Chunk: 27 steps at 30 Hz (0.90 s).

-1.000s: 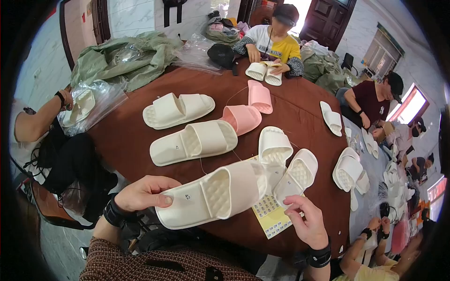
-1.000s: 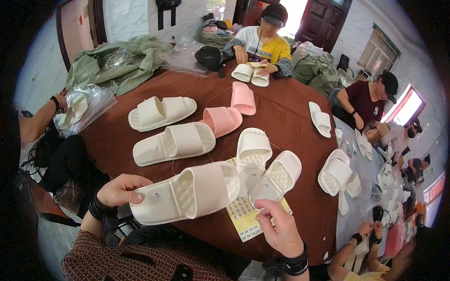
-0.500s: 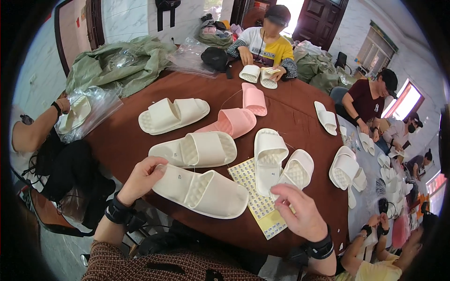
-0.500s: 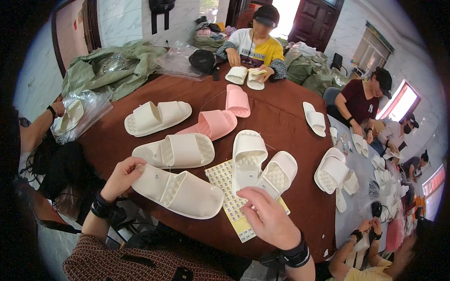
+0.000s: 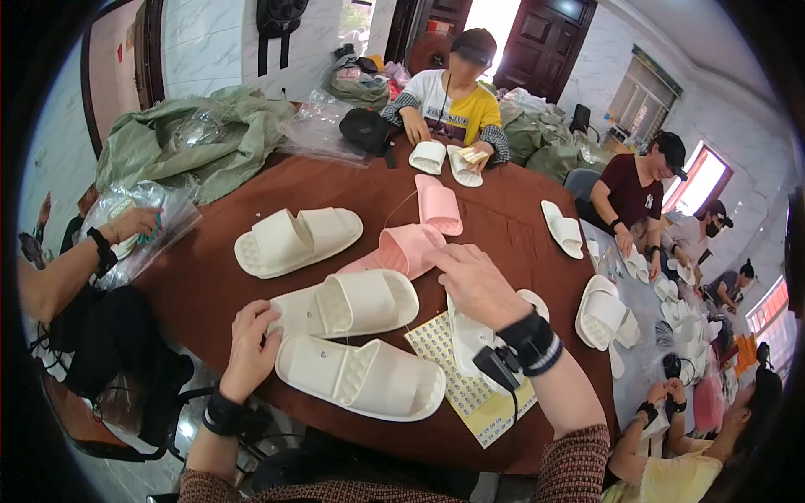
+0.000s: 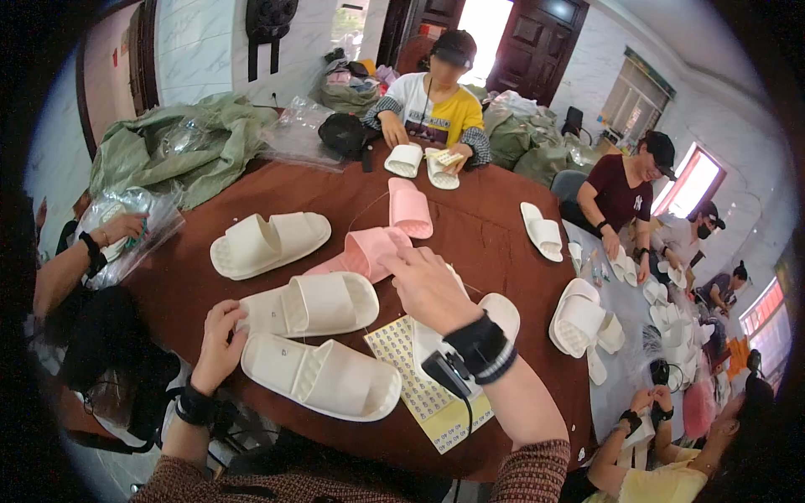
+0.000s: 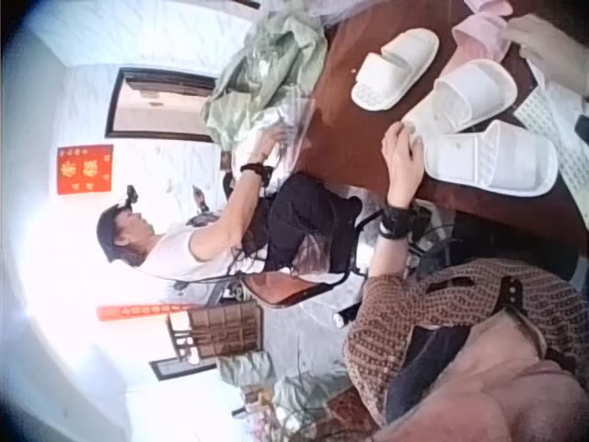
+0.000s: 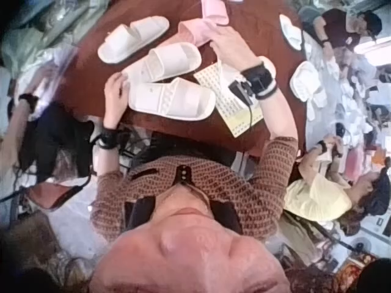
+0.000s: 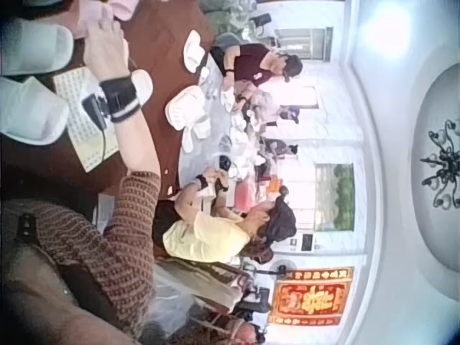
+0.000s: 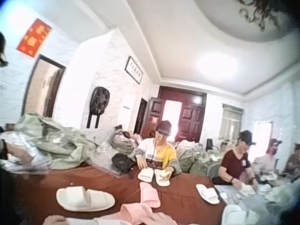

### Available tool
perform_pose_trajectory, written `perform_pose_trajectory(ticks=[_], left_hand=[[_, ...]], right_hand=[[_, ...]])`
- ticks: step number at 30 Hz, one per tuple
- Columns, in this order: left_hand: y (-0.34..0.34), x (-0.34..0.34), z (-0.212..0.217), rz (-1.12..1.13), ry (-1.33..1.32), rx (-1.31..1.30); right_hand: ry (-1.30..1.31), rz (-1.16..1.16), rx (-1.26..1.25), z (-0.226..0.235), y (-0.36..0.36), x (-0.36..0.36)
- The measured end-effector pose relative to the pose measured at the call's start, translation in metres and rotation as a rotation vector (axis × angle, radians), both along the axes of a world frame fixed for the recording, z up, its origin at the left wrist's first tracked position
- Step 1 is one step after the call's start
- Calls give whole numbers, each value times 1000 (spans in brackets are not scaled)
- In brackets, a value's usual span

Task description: Inspecting and sorting white plastic slippers by size labels on a circular table.

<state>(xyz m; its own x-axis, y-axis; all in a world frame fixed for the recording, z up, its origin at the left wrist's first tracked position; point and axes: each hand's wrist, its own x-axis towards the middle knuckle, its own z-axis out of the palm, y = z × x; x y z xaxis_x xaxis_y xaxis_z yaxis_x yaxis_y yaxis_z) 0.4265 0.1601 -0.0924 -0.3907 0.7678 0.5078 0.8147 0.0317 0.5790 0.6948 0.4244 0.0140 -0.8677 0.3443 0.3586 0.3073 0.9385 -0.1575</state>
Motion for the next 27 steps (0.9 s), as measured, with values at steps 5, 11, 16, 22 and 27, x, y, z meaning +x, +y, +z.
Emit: perform_pose_trajectory(ticks=[5,11,16,22,27], left_hand=[[-6,-1,1,21,8,38],[-5,0,2,7,-63,35],[-2,-3,6,-5,-57,13],[-1,-1,3,12,-56,28],[-9,-1,5,54,-63,4]], right_hand=[[-188,44,253,-27,42,-47],[-392,74,472,-39,57,-83],[-451,-117,585,-22,67,-77],[-224,-246,587,37,106,11],[-325,-539,697,49,148,121]])
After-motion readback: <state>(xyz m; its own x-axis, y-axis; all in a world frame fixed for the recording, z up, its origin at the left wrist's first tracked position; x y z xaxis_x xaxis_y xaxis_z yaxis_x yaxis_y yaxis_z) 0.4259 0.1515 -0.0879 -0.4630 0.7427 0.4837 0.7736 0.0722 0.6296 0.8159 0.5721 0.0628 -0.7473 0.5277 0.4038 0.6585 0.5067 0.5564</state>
